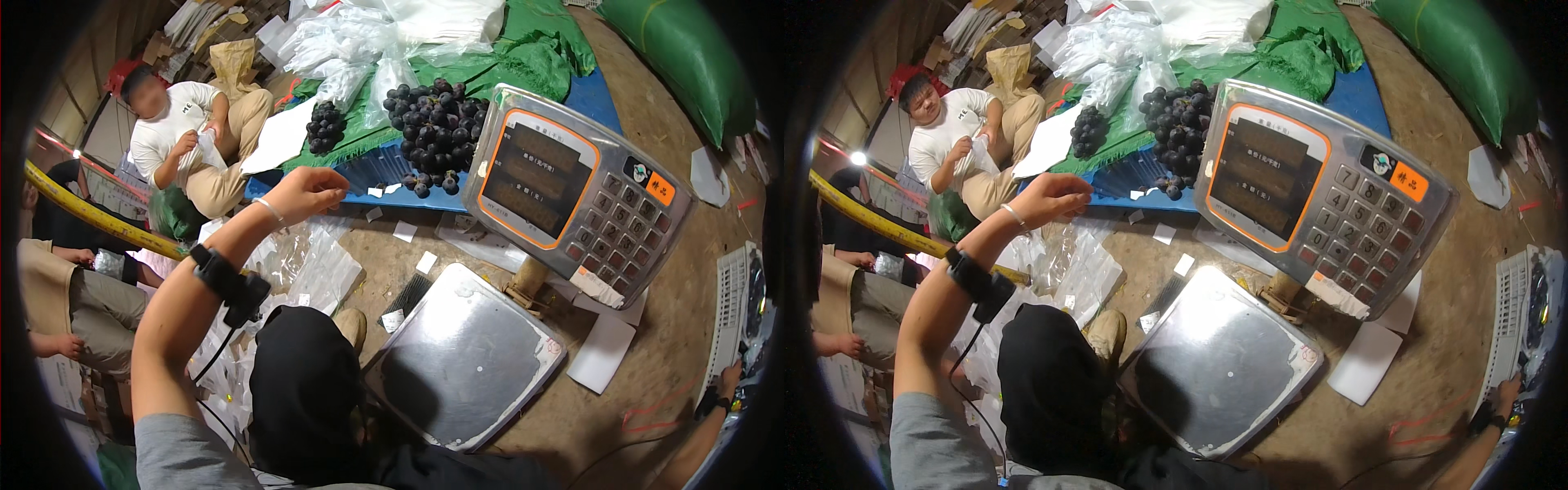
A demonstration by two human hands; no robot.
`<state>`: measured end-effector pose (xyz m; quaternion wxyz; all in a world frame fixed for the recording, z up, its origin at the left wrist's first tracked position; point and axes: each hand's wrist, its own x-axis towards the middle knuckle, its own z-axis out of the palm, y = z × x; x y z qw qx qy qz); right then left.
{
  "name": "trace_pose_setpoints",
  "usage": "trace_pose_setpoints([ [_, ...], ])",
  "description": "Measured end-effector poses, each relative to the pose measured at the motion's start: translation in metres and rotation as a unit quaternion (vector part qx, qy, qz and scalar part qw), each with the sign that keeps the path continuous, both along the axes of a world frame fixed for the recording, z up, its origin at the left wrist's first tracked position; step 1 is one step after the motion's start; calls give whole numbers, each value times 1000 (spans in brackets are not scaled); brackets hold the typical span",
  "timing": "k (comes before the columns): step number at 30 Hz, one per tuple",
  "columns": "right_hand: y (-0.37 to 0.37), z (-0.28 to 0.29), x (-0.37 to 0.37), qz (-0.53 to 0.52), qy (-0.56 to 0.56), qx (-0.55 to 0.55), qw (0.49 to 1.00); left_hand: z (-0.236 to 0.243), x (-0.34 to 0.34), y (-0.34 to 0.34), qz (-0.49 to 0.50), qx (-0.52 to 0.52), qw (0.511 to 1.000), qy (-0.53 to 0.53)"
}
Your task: The recorder uses clippers to trim stems and sort individual grapes from bunches before weighing them on a digital scale and placing them into bins.
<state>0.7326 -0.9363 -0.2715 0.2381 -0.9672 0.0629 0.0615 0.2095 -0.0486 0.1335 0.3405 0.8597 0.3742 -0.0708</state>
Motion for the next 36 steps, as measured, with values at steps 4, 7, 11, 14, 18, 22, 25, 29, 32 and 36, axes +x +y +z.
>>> trace_pose_setpoints([
  [4, -40, 43, -7, 96, -101, -100, 985, -41, -8, 49, -51, 48, 997, -30],
  [7, -22, 43, -62, 86, -104, -119, 984, -57, 22, 61, -43, 87, 994, -58],
  [11, 36, 60, -140, 92, -41, -104, 989, -82, 42, 91, -19, 121, 989, -82],
  [14, 70, 82, -209, 114, -89, -214, 966, -116, 56, 112, 31, 65, 983, -171],
  [18, 115, 107, -287, 77, -47, -123, 988, -169, 75, 122, 78, -43, 945, -316],
  [22, 169, 120, -343, 89, -26, -129, 987, -194, 80, 116, 116, -48, 929, -349],
  [25, 226, 142, -377, 70, -14, -178, 981, -200, 78, 113, 119, -81, 923, -357],
  [29, 292, 183, -403, 44, 45, -228, 972, -220, 83, 123, 97, -81, 914, -385],
  [32, 326, 217, -428, 85, 78, -255, 960, -219, 86, 121, 90, -50, 910, -402],
  [36, 360, 252, -454, 144, 64, -224, 962, -207, 87, 114, 57, -7, 910, -411],
])
